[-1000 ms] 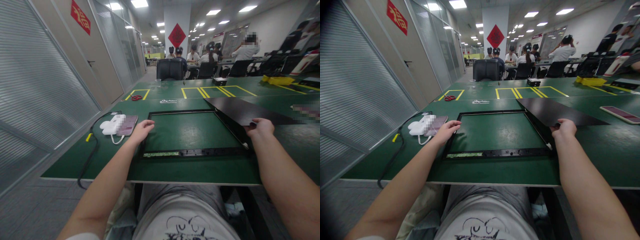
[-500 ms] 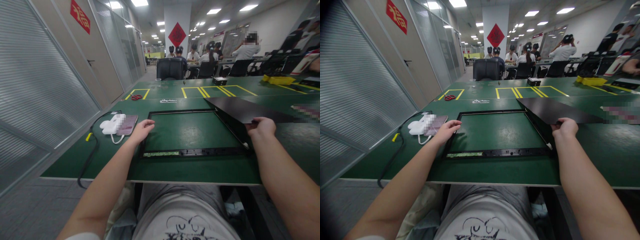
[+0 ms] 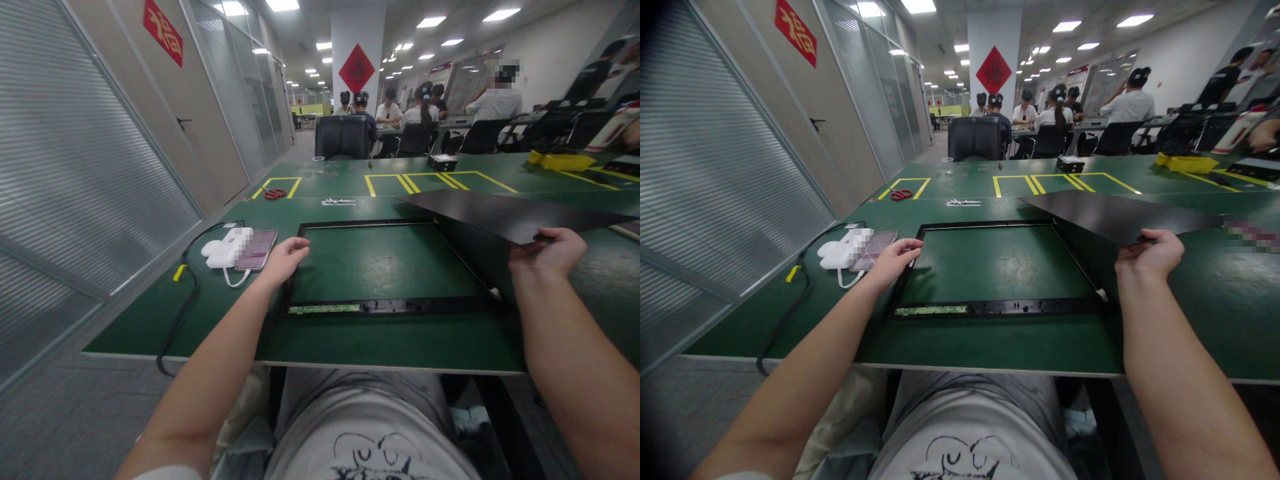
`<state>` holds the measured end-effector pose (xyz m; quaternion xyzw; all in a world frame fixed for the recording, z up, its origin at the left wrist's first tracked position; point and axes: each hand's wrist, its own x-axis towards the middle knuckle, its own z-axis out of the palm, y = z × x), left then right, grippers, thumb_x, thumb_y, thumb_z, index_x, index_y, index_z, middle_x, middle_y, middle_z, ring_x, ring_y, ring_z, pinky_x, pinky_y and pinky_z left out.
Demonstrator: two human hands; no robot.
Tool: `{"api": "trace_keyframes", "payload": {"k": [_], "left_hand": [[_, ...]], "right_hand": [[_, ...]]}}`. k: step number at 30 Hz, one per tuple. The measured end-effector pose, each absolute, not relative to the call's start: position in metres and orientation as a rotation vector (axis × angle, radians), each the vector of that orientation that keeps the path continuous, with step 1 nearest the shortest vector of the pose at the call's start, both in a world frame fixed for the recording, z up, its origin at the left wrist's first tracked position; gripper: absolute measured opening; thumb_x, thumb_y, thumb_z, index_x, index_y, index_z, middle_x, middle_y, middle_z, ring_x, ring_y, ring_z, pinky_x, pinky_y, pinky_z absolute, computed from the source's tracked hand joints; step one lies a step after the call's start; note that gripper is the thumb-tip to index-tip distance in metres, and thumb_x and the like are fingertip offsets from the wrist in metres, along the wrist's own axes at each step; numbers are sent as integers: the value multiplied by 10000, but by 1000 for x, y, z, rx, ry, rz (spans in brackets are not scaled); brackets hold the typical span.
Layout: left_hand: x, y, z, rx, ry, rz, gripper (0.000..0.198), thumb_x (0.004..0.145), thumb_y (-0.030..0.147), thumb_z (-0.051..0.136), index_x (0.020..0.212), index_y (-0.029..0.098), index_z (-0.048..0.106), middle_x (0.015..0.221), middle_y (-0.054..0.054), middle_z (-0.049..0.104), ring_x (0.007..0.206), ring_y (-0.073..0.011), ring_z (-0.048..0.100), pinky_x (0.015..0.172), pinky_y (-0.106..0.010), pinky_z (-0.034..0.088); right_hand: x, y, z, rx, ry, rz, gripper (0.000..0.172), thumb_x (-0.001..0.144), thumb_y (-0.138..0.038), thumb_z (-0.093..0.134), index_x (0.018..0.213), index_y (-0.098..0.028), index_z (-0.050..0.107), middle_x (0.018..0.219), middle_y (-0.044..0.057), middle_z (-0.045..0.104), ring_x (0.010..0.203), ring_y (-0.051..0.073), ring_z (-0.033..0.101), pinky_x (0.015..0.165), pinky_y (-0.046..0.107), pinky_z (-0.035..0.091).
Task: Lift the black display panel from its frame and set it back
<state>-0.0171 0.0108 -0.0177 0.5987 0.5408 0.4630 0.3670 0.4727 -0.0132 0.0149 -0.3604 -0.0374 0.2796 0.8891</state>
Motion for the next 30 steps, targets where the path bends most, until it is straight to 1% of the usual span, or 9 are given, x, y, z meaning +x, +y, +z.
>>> {"api": "trace_keyframes", "payload": {"k": [3,6,11,15,18,21,25,28,30], "left_hand": [[-17,10,-17,1507,1373,1234,367,664,398,815,968,196,781,973,-69,780,913,-256,684,872,-389,525],[-16,11,-16,1439,1346,1279,362,648,376,820,954,190,767,992,-72,780,957,-257,693,917,-395,522],[-17,14,-15,1300,1263,1336,353,649,347,845,949,190,746,987,-66,770,991,-244,703,948,-383,528],[-18,14,-12,1161,1199,1331,353,703,334,858,1007,195,742,1062,-85,768,1012,-229,726,970,-372,538],[-18,12,-10,1059,1156,1289,366,739,323,873,1051,195,729,1085,-113,781,1071,-250,743,1018,-396,542],[-18,10,-8,983,1111,1255,383,739,275,887,1075,182,728,1057,-123,801,1054,-249,758,1012,-401,561],[-17,10,-8,985,1051,1264,455,694,216,899,1117,178,735,994,-85,808,949,-221,765,953,-384,584],[-18,12,-11,1064,1003,1330,546,627,199,919,1139,172,734,1037,-82,811,1028,-244,762,996,-395,574],[-18,14,-13,1126,985,1396,572,592,195,919,1133,168,732,1053,-81,813,1086,-262,756,1042,-409,561]], "right_hand": [[470,-13,14,-612,-263,597,326,458,-150,513,756,-232,411,822,0,542,696,159,620,583,298,603],[470,-14,13,-558,-328,634,392,439,-161,526,813,-240,442,892,15,599,784,206,671,686,380,639],[467,-18,13,-661,-270,792,410,415,-178,538,819,-232,490,860,29,637,753,220,681,645,377,622],[456,-25,19,-694,-453,886,446,420,-189,536,857,-243,607,893,46,696,869,302,731,767,509,647],[455,-29,20,-767,-525,885,447,432,-210,540,859,-249,666,903,67,726,935,353,743,780,568,645],[461,-30,18,-843,-542,819,410,426,-212,556,816,-245,676,905,77,746,940,378,750,762,593,647],[462,-33,20,-892,-568,824,336,416,-201,574,743,-230,646,885,90,747,936,394,757,759,606,650],[453,-39,27,-956,-591,831,287,408,-171,586,689,-223,612,844,87,739,928,386,760,756,580,658],[447,-41,29,-987,-639,863,315,394,-139,596,698,-218,619,850,81,749,922,373,760,768,558,662]]}}
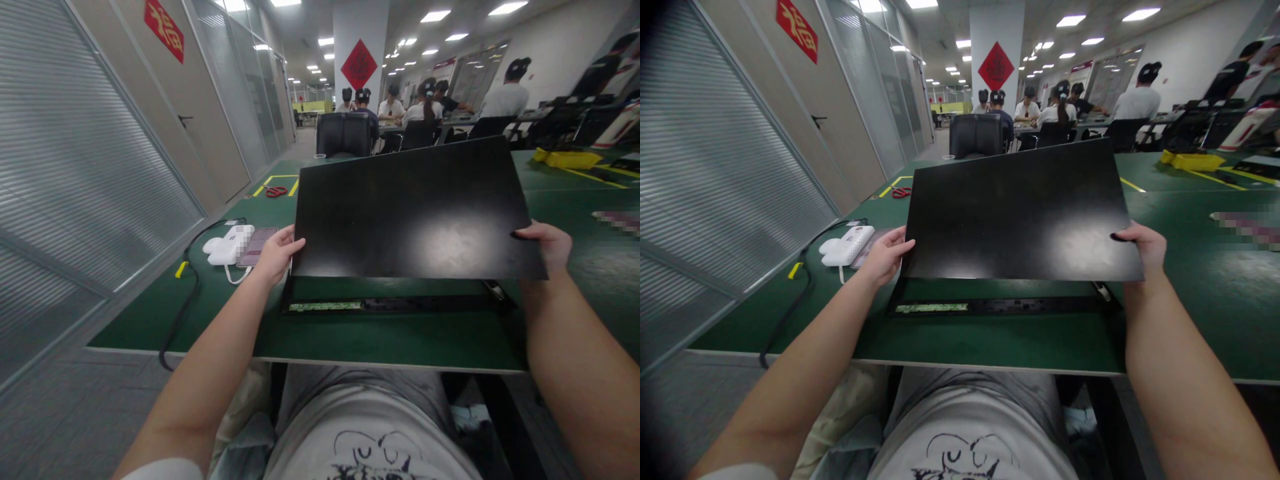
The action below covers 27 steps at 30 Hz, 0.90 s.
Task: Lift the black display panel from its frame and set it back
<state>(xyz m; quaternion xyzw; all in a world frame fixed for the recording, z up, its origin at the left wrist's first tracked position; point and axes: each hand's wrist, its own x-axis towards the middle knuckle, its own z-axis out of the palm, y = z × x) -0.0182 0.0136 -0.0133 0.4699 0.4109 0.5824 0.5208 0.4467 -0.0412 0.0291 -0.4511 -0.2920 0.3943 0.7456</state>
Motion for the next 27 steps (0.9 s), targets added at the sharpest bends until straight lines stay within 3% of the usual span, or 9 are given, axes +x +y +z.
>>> {"api": "trace_keyframes", "payload": {"k": [8,13,19,23,27], "left_hand": [[-19,15,-15,1229,965,1565,560,613,221,893,1133,216,686,929,-2,788,996,-224,755,1078,-422,537],[-17,11,-13,1256,932,1544,512,628,220,884,1091,231,665,992,1,779,1024,-209,729,1125,-411,491],[-14,9,-11,1298,991,1522,506,595,272,844,1040,248,605,971,-8,772,1048,-253,737,1033,-419,528],[-11,7,-9,1275,1021,1540,469,582,301,820,977,256,571,941,8,759,977,-243,727,975,-402,539],[-9,6,-12,1249,1091,1551,408,605,330,797,895,258,520,866,30,711,902,-226,707,898,-375,543]], "right_hand": [[446,-33,19,-1078,-721,940,426,342,-54,590,730,-188,706,728,47,723,811,306,749,777,508,667],[451,-24,9,-1067,-691,976,442,334,-41,571,735,-193,679,732,39,719,761,284,736,750,502,669],[445,-22,7,-1107,-650,980,404,308,-57,542,681,-198,598,792,36,755,781,278,743,703,456,663],[437,-24,11,-1162,-611,1006,403,279,-75,532,659,-202,580,794,43,760,792,285,736,711,470,661],[433,-25,11,-1188,-583,1058,352,341,-122,573,681,-212,601,796,46,759,799,291,733,733,490,654]]}}
